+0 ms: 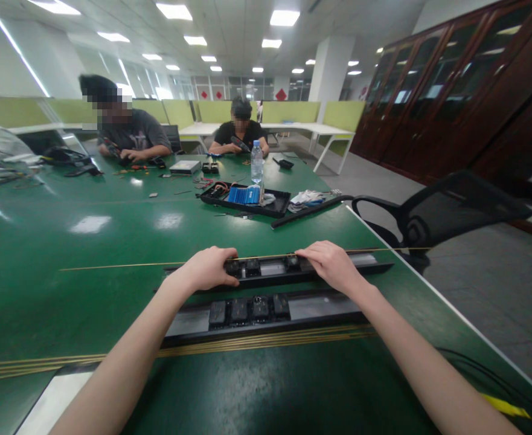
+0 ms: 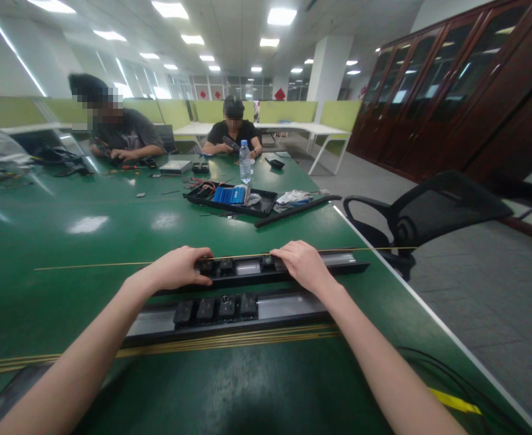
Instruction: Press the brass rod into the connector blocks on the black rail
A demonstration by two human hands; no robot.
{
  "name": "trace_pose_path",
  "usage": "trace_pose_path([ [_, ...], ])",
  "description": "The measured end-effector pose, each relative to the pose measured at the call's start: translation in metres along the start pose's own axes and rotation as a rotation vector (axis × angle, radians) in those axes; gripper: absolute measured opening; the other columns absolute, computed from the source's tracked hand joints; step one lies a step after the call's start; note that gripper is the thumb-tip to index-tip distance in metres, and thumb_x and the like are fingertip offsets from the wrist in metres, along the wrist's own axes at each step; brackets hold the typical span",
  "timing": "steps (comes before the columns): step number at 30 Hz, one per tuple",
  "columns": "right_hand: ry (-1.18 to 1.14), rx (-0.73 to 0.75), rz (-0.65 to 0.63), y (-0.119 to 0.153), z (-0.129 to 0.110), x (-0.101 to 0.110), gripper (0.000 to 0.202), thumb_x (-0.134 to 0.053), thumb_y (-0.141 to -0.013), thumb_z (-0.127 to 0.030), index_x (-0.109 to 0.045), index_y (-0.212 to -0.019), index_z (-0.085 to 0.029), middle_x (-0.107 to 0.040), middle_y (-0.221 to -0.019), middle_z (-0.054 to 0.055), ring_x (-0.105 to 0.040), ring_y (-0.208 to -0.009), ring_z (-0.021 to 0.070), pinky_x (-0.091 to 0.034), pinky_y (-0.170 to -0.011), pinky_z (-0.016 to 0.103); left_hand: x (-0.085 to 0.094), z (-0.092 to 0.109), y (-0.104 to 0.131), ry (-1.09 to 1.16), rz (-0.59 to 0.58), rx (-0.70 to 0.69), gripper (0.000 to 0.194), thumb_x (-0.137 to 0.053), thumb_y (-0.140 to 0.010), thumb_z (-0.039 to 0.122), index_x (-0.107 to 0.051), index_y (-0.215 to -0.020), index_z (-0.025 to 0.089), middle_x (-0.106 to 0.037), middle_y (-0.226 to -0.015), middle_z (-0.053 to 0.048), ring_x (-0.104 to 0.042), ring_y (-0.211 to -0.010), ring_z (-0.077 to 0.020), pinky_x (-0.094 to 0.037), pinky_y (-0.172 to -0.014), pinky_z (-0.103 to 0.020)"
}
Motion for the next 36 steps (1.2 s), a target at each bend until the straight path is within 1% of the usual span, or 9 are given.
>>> trace_pose_path([
  [8, -0.019, -0.011, -0.001, 0.0004, 0.0023, -0.0006, 0.027, -0.051, -0.097, -0.016, -0.072, -0.115, -0.018, -0.076, -0.103, 0.007, -0.067, -0.095, 0.0220, -0.049, -0.085, 0.038, 0.0000, -0.0010, 0.0003, -0.007, 0.008, -0.003, 0.050, -0.074, -0.070, 0.055, -0.066, -0.111, 0.027, -0.075, -0.107, -0.007, -0.070, -0.095, -0.0294, -0.049, -0.075, -0.033],
  [13, -0.023, -0.005, 0.012, 0.0004, 0.0028, 0.0017, 0.030, -0.052, -0.095, -0.012, -0.072, -0.114, -0.020, -0.077, -0.102, 0.007, -0.068, -0.095, 0.0211, -0.048, -0.090, 0.040, 0.0011, -0.0004, 0.0007, 0.001, 0.000, 0.000, 0.050, -0.074, -0.070, 0.055, -0.066, -0.111, 0.027, -0.075, -0.106, -0.007, -0.070, -0.095, -0.0292, -0.050, -0.075, -0.033],
  [22, -0.031, -0.013, -0.008, 0.0008, 0.0063, 0.0034, 0.031, -0.052, -0.094, -0.012, -0.073, -0.115, -0.022, -0.077, -0.101, 0.006, -0.068, -0.095, 0.0207, -0.048, -0.090, 0.040, 0.0005, -0.0003, 0.0006, 0.008, -0.008, 0.002, 0.051, -0.076, -0.069, 0.053, -0.066, -0.112, 0.027, -0.075, -0.108, -0.008, -0.070, -0.097, -0.0299, -0.051, -0.077, -0.033],
  [30, -0.024, -0.013, -0.033, 0.0010, 0.0097, 0.0013, 0.029, -0.052, -0.095, -0.013, -0.072, -0.114, -0.021, -0.077, -0.100, 0.006, -0.068, -0.094, 0.0205, -0.046, -0.092, 0.039, 0.0026, 0.0032, 0.0027, -0.028, -0.011, 0.001, 0.050, -0.073, -0.072, 0.054, -0.066, -0.112, 0.026, -0.075, -0.108, -0.009, -0.070, -0.097, -0.0309, -0.051, -0.077, -0.034],
  [36, -0.020, -0.014, -0.020, -0.0001, 0.0074, 0.0028, 0.028, -0.051, -0.096, -0.014, -0.072, -0.113, -0.020, -0.077, -0.100, 0.006, -0.068, -0.093, 0.0203, -0.046, -0.091, 0.039, 0.0042, 0.0042, 0.0038, -0.064, 0.005, 0.004, 0.050, -0.073, -0.072, 0.054, -0.067, -0.114, 0.026, -0.075, -0.108, -0.009, -0.070, -0.097, -0.0309, -0.051, -0.077, -0.034],
])
Point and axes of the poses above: each hand's wrist, its own y-axis away from the middle knuckle, its own x-axis out of the back of the hand, z = x × y, the point moved 9 cm from there along -y, towards the middle knuckle
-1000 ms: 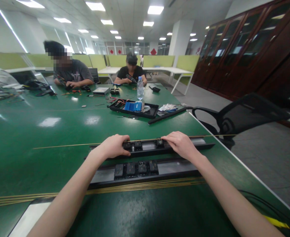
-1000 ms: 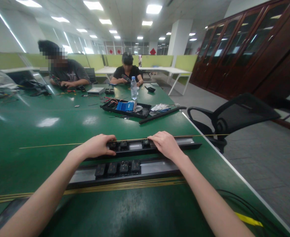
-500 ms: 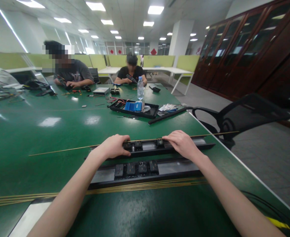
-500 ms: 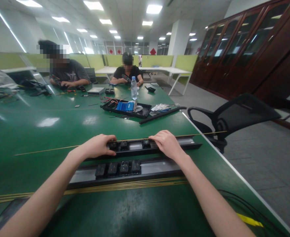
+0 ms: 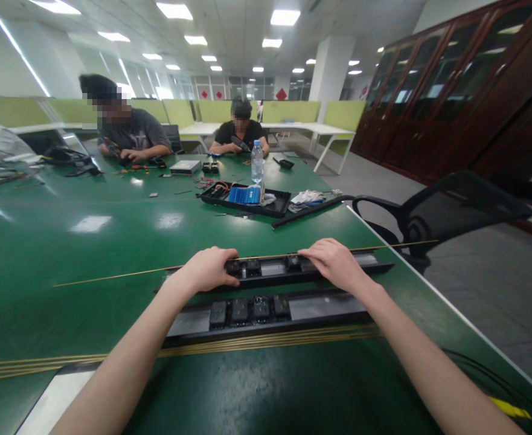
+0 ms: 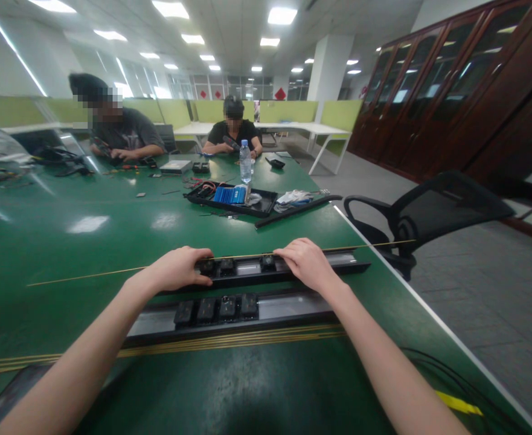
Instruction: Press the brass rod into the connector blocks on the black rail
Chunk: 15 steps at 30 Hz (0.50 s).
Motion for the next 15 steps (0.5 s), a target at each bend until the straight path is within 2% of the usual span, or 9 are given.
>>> trace_pose_path([
  [15, -0.023, -0.030, 0.008, 0.0003, 0.0067, 0.0055, 0.025, -0.052, -0.097, -0.018, -0.075, -0.107, -0.022, -0.078, -0.099, 0.005, -0.069, -0.091, 0.0199, -0.049, -0.090, 0.039, 0.0000, -0.0005, -0.0019, 0.022, -0.009, -0.006, 0.048, -0.075, -0.071, 0.053, -0.069, -0.110, 0.026, -0.076, -0.106, -0.008, -0.070, -0.096, -0.0290, -0.051, -0.078, -0.033],
])
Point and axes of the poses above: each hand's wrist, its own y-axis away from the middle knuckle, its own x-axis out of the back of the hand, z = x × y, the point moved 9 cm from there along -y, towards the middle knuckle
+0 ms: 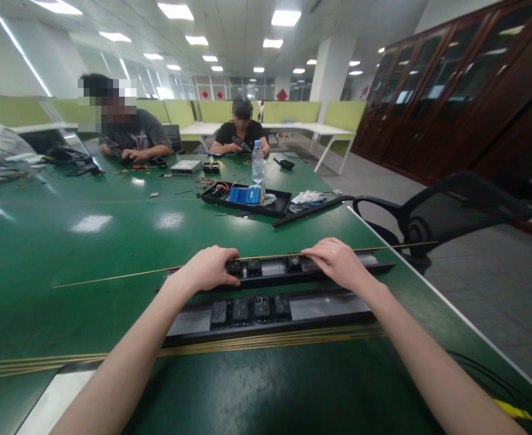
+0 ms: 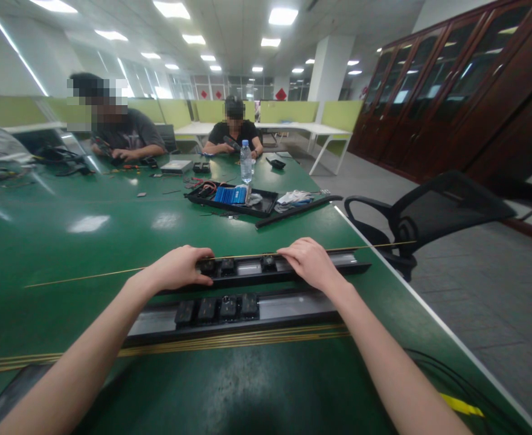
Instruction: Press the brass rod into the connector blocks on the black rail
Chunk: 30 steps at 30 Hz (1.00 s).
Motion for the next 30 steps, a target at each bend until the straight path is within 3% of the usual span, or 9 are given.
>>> trace_pose_path([
  [11, 0.021, -0.038, 0.004, 0.005, 0.018, 0.007, 0.019, -0.059, -0.094, -0.023, -0.077, -0.100, -0.023, -0.078, -0.096, 0.005, -0.069, -0.089, 0.0202, -0.051, -0.085, 0.037, 0.001, 0.001, 0.000, 0.016, 0.003, -0.002, 0.048, -0.076, -0.070, 0.051, -0.069, -0.110, 0.026, -0.076, -0.107, -0.008, -0.070, -0.097, -0.0296, -0.051, -0.079, -0.034],
  [30, 0.071, -0.100, -0.118, 0.014, 0.048, 0.014, 0.017, -0.061, -0.093, -0.028, -0.078, -0.096, -0.024, -0.077, -0.092, 0.005, -0.068, -0.088, 0.0221, -0.050, -0.085, 0.039, 0.000, 0.000, 0.000, 0.004, 0.019, -0.017, 0.050, -0.075, -0.071, 0.053, -0.068, -0.112, 0.025, -0.076, -0.106, -0.009, -0.070, -0.096, -0.0309, -0.050, -0.076, -0.034],
])
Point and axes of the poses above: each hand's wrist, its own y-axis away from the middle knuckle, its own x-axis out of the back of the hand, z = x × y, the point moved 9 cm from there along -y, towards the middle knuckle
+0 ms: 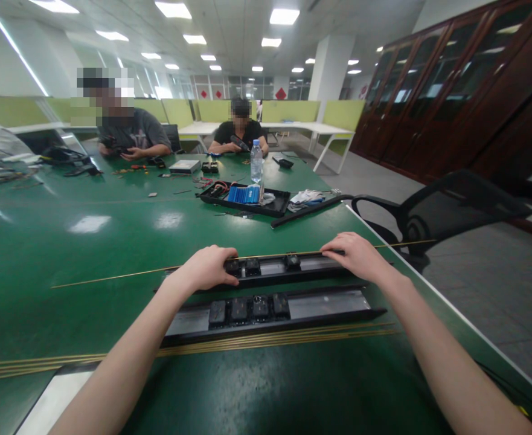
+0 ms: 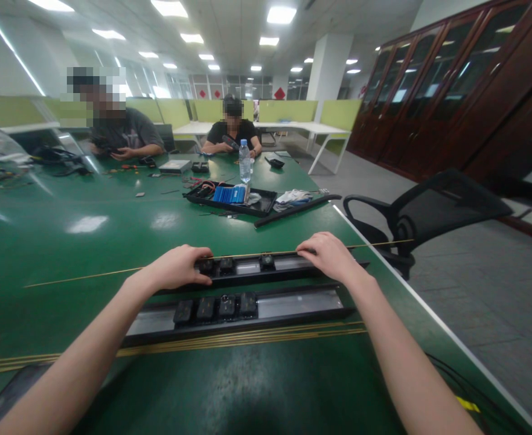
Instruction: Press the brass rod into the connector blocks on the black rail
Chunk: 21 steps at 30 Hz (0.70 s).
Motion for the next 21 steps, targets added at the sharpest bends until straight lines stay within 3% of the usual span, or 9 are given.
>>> trace_pose_path([
  [21, -0.011, -0.134, -0.077, 0.013, 0.037, 0.001, 0.022, -0.058, -0.090, -0.032, -0.078, -0.096, -0.027, -0.078, -0.094, 0.004, -0.070, -0.090, 0.0220, -0.053, -0.086, 0.034, -0.003, -0.002, -0.002, -0.003, 0.006, -0.002, 0.050, -0.076, -0.069, 0.054, -0.069, -0.111, 0.027, -0.076, -0.107, -0.008, -0.071, -0.095, -0.0300, -0.050, -0.076, -0.033],
])
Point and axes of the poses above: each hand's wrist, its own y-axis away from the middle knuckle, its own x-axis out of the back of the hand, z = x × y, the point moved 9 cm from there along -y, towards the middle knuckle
